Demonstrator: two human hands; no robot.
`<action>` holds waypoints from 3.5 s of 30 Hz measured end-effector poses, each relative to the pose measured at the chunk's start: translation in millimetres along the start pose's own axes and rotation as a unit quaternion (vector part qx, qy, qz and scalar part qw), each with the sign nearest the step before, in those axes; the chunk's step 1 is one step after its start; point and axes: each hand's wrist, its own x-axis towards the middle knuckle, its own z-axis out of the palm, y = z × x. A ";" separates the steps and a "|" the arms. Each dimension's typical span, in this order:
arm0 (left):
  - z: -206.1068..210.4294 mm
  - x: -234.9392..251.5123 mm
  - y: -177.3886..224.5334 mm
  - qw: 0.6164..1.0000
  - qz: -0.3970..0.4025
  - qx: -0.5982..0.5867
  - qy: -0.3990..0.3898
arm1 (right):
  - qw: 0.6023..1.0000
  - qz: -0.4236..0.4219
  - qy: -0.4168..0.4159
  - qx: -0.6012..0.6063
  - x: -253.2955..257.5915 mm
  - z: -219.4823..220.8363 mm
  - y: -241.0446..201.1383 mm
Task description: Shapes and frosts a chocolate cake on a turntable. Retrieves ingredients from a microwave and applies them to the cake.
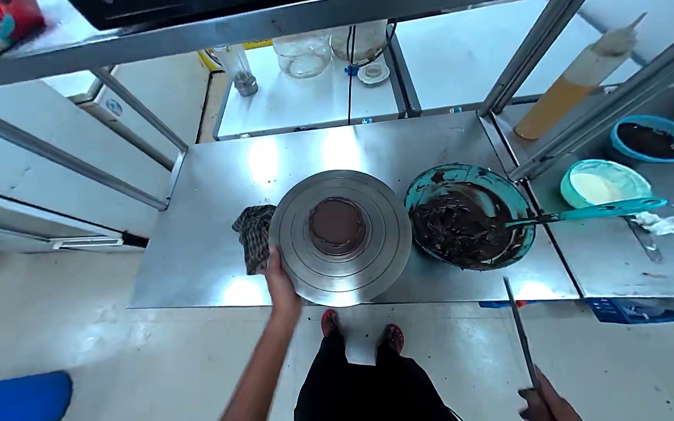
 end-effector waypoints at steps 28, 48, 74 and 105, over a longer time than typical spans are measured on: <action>26.7 -119.8 -9.5 0.861 0.074 0.122 -0.489 | 0.982 -0.101 -0.088 0.132 113.9 91.0 -188.0; 20.9 -108.4 -10.6 0.863 0.027 0.079 -0.498 | 0.991 -0.111 -0.069 0.025 114.1 97.1 -197.3; 15.8 -108.8 -10.3 0.879 0.018 0.067 -0.473 | 0.988 -0.106 -0.108 0.020 116.6 95.1 -205.0; -0.7 -106.6 -4.3 0.898 0.024 0.029 -0.438 | 0.983 -0.123 -0.139 0.000 116.1 104.6 -224.7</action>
